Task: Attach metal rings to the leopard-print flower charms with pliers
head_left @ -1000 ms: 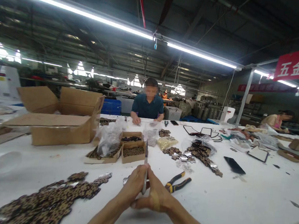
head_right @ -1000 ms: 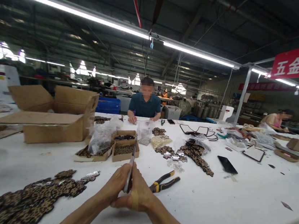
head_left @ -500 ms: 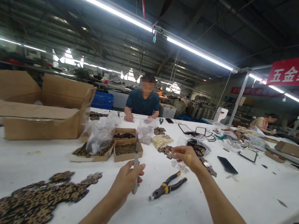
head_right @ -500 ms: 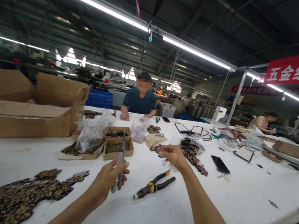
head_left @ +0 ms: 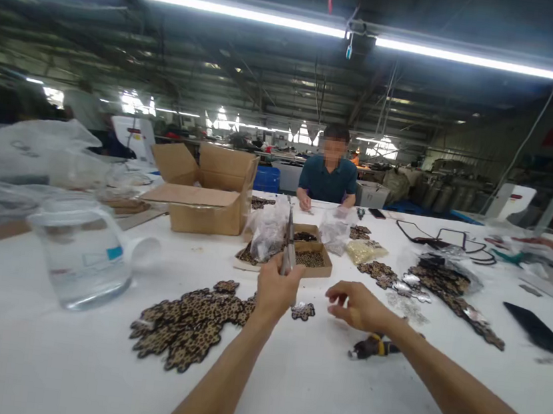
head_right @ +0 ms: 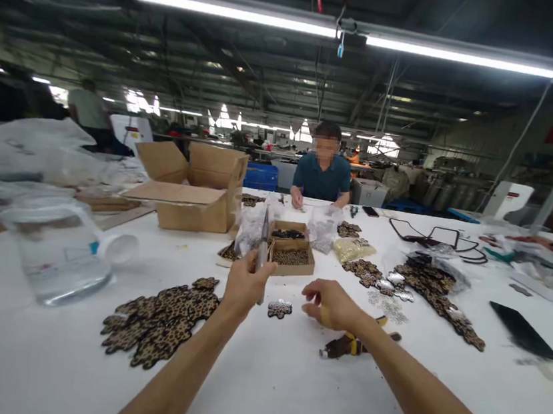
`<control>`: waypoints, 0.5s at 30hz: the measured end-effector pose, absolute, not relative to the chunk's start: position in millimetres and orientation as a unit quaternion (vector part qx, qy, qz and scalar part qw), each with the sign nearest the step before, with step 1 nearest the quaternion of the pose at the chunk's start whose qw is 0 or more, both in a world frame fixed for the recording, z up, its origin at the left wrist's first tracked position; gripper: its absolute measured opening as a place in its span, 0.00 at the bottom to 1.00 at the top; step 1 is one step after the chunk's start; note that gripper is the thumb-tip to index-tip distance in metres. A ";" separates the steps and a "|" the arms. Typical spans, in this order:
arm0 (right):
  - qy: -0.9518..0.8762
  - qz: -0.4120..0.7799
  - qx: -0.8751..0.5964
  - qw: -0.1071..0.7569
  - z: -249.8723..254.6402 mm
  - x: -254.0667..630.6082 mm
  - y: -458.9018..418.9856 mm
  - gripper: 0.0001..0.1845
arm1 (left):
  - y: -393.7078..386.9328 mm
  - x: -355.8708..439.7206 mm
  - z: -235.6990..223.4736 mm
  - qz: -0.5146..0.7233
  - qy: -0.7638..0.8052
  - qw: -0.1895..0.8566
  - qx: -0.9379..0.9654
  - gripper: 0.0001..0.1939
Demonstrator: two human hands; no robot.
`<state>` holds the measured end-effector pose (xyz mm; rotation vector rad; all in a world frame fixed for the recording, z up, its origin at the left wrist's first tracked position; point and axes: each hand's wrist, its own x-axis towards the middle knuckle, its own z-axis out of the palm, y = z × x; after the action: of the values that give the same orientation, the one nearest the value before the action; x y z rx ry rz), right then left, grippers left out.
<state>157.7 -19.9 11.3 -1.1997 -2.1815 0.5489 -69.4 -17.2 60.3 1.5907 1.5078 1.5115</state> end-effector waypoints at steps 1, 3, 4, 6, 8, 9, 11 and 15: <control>-0.828 0.213 -0.436 0.280 11.3 137.1 -18.2 0.20 | -17.3 -69.0 57.1 0.545 0.552 0.221 0.592 0.15; -0.828 0.211 -0.458 0.247 9.7 103.3 -13.5 0.25 | -17.3 -68.8 50.5 0.528 0.558 0.187 0.612 0.12; -0.822 0.206 -0.477 0.234 8.2 90.7 -10.4 0.26 | -17.2 -69.2 47.6 0.521 0.562 0.173 0.619 0.12; -0.812 0.198 -0.504 0.219 5.3 74.3 -3.9 0.26 | -16.8 -70.7 42.6 0.509 0.569 0.153 0.628 0.10; -0.810 0.197 -0.508 0.216 4.0 66.8 1.2 0.22 | -16.5 -72.8 39.2 0.501 0.575 0.142 0.631 0.10; -0.811 0.198 -0.506 0.215 4.1 65.2 2.8 0.19 | -16.5 -73.8 37.8 0.497 0.579 0.140 0.631 0.10; -0.813 0.197 -0.503 0.217 4.9 63.9 3.6 0.14 | -17.2 -75.4 35.7 0.490 0.588 0.146 0.627 0.11; -0.812 0.196 -0.492 0.244 1.6 63.9 -2.0 0.09 | -24.1 -75.2 33.3 0.480 0.604 0.164 0.615 0.15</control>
<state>63.9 -2.0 1.6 -1.3435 -2.2180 0.5347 -75.2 -24.1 33.3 1.7534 1.7204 1.3669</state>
